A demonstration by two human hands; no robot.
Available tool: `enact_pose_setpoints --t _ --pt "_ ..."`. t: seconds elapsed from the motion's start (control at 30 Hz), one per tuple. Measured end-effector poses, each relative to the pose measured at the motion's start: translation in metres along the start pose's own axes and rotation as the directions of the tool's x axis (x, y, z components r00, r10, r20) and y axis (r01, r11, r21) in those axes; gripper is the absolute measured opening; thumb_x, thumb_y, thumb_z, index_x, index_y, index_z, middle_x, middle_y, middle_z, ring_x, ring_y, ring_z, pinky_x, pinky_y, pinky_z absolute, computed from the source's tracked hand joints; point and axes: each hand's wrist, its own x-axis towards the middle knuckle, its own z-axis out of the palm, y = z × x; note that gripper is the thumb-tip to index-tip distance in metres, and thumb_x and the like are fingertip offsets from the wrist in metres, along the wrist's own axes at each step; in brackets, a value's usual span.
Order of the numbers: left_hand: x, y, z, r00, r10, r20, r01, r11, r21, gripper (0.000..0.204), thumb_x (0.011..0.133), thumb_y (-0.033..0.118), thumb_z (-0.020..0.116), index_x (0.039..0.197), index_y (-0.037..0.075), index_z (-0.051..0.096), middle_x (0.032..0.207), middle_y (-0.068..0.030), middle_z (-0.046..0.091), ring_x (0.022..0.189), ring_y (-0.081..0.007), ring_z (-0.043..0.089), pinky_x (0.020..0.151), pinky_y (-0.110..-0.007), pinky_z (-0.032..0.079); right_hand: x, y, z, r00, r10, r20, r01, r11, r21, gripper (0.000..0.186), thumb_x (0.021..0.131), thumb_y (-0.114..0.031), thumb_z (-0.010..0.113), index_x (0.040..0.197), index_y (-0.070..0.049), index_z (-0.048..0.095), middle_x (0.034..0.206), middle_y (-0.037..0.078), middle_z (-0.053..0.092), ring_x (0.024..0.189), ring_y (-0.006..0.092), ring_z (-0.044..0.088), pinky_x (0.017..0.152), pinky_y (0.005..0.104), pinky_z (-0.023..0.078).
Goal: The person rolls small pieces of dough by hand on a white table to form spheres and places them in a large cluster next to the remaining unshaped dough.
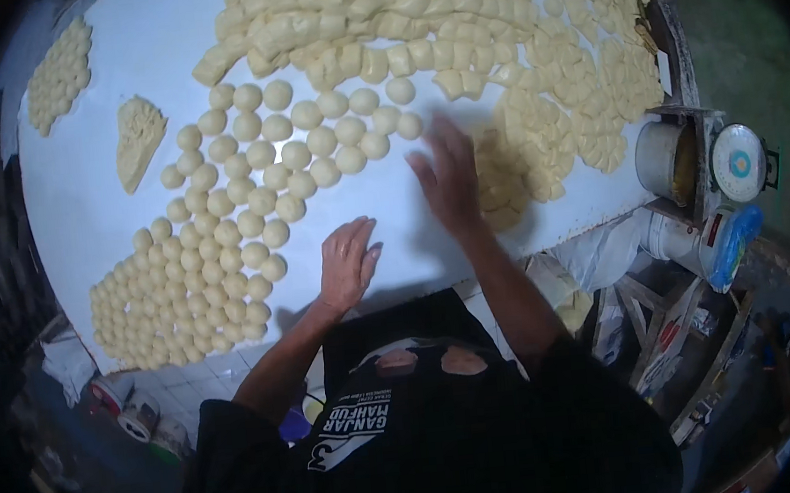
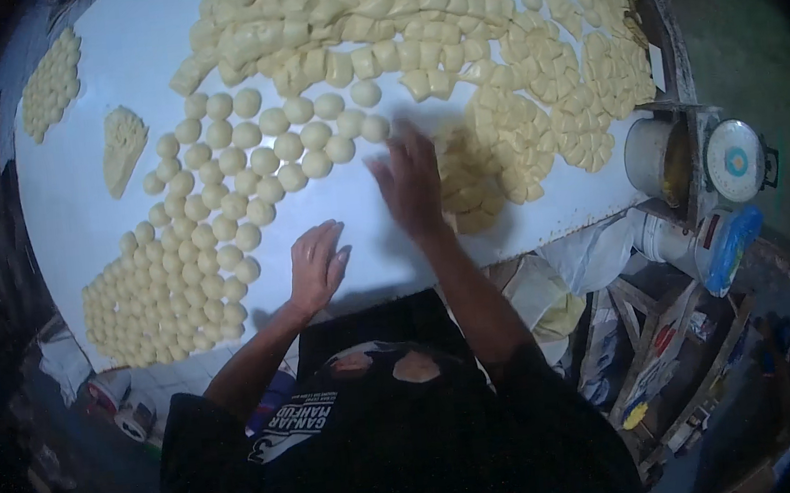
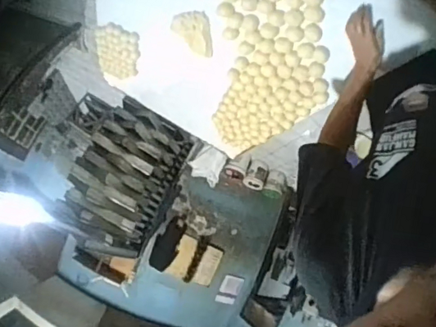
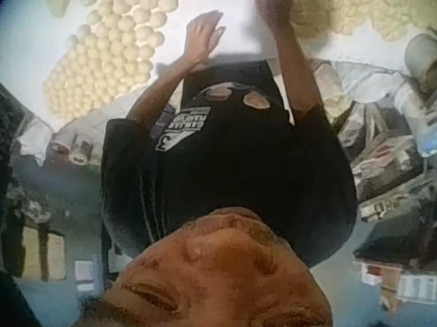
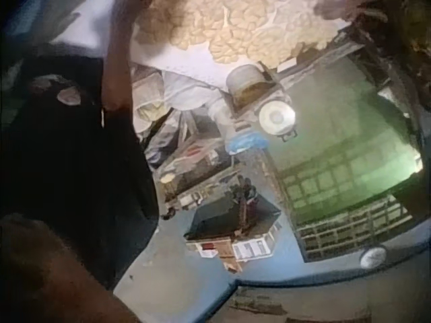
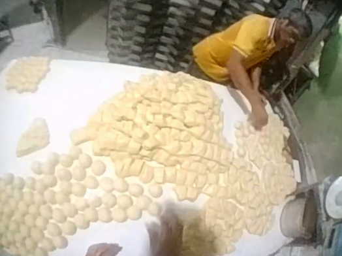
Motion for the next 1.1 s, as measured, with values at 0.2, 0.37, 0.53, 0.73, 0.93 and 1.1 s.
enact_pose_setpoints --t 0.2,0.37,0.53,0.73,0.93,1.1 --pt "0.175 0.067 0.045 0.997 0.060 -0.044 -0.071 0.943 -0.325 0.047 0.098 0.004 0.070 0.144 0.006 0.059 0.130 -0.0201 0.066 0.117 -0.0430 0.066 0.096 -0.049 0.057 -0.161 -0.016 -0.094 0.843 0.158 0.515 -0.282 0.944 0.172 0.031 0.096 -0.020 0.079 0.121 -0.004 0.070 0.129 0.018 0.067 0.119 0.0404 0.066 0.100 0.0503 0.056" --pt "0.244 0.064 0.108 0.967 0.097 0.236 -0.108 0.994 0.033 0.040 0.096 0.006 0.069 0.136 0.005 0.065 0.130 -0.0191 0.069 0.123 -0.0408 0.065 0.098 -0.047 0.057 -0.190 0.000 -0.132 0.782 0.128 0.609 -0.310 0.929 0.202 0.028 0.098 -0.019 0.077 0.122 -0.005 0.070 0.123 0.017 0.069 0.118 0.0374 0.069 0.095 0.0490 0.058" --pt "0.169 0.061 0.033 0.977 -0.094 -0.192 0.031 0.950 -0.310 0.032 0.097 -0.002 0.067 0.129 -0.002 0.068 0.119 -0.0204 0.072 0.111 -0.0348 0.070 0.097 -0.042 0.056 -0.186 0.051 -0.148 0.864 0.239 0.443 -0.392 0.872 0.294 0.026 0.102 -0.024 0.073 0.118 -0.004 0.071 0.113 0.017 0.072 0.103 0.0382 0.073 0.092 0.0467 0.059" --pt "-0.078 0.046 -0.004 0.933 -0.358 -0.033 0.355 0.901 0.249 0.054 0.098 0.010 0.073 0.149 0.003 0.058 0.142 -0.0250 0.061 0.134 -0.0452 0.057 0.115 -0.053 0.045 -0.140 0.107 -0.159 0.859 0.321 0.398 -0.442 0.858 0.262 0.024 0.102 -0.024 0.072 0.118 -0.005 0.073 0.108 0.019 0.075 0.097 0.0413 0.074 0.086 0.0509 0.057" --pt "-0.046 0.064 -0.001 0.992 -0.115 -0.053 0.126 0.955 0.270 0.058 0.095 0.012 0.074 0.151 0.010 0.059 0.147 -0.0219 0.059 0.136 -0.0445 0.055 0.115 -0.055 0.044 -0.162 0.094 -0.161 0.955 0.215 0.206 -0.252 0.952 0.173 0.021 0.102 -0.020 0.072 0.118 -0.005 0.072 0.114 0.018 0.076 0.101 0.0416 0.074 0.082 0.0489 0.060" --pt "-0.055 0.024 0.014 0.993 -0.080 -0.081 0.093 0.983 0.161 0.029 0.098 0.005 0.069 0.127 0.006 0.068 0.130 -0.0169 0.065 0.121 -0.0412 0.061 0.104 -0.049 0.052 -0.173 0.062 -0.130 0.974 -0.075 0.212 0.080 0.997 -0.015 0.029 0.101 -0.018 0.072 0.127 -0.005 0.069 0.129 0.015 0.074 0.090 0.0390 0.077 0.071 0.0462 0.063"
